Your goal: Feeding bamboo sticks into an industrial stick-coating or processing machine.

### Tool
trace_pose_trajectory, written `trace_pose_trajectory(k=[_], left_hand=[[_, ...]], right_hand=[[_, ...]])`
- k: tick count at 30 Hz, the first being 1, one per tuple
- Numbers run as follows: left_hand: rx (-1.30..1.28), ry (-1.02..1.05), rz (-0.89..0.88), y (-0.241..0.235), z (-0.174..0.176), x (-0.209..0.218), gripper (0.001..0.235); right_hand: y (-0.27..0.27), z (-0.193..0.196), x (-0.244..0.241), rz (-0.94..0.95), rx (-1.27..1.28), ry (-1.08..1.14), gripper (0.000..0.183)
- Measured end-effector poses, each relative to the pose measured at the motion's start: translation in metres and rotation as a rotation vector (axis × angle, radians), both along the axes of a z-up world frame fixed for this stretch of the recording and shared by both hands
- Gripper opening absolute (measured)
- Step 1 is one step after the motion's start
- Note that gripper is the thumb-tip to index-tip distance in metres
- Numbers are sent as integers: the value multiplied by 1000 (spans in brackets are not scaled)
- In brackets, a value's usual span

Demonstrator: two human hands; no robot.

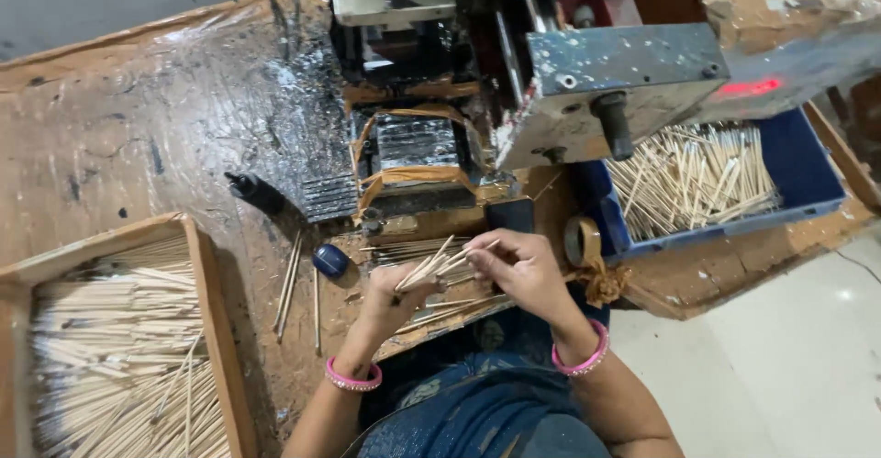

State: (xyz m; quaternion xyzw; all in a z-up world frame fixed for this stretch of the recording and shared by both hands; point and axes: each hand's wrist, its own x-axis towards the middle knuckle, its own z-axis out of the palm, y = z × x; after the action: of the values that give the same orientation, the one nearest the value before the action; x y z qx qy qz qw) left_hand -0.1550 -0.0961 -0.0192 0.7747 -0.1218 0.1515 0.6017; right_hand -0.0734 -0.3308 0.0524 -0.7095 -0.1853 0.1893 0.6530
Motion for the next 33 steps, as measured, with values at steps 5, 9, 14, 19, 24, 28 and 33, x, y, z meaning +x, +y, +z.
trace_pose_trajectory(k=[5, 9, 14, 19, 24, 28, 33], left_hand=[[-165, 257, 82, 61, 17, 20, 15], [-509, 241, 287, 106, 18, 64, 25], [-765, 206, 408, 98, 28, 131, 18], [-718, 182, 371, 92, 8, 155, 21], [-680, 264, 388, 94, 13, 159, 21], [-726, 289, 340, 97, 4, 156, 27], [-915, 355, 366, 89, 6, 115, 34]], right_hand=[[15, 8, 47, 96, 122, -251, 12], [58, 56, 68, 50, -333, -1057, 24], [84, 56, 93, -53, -680, -1355, 37], [68, 30, 92, -43, -627, -1144, 43], [55, -26, 119, -136, -776, -1181, 40], [69, 26, 109, -192, -968, -1493, 42], [75, 63, 85, -202, -1038, -1166, 17]])
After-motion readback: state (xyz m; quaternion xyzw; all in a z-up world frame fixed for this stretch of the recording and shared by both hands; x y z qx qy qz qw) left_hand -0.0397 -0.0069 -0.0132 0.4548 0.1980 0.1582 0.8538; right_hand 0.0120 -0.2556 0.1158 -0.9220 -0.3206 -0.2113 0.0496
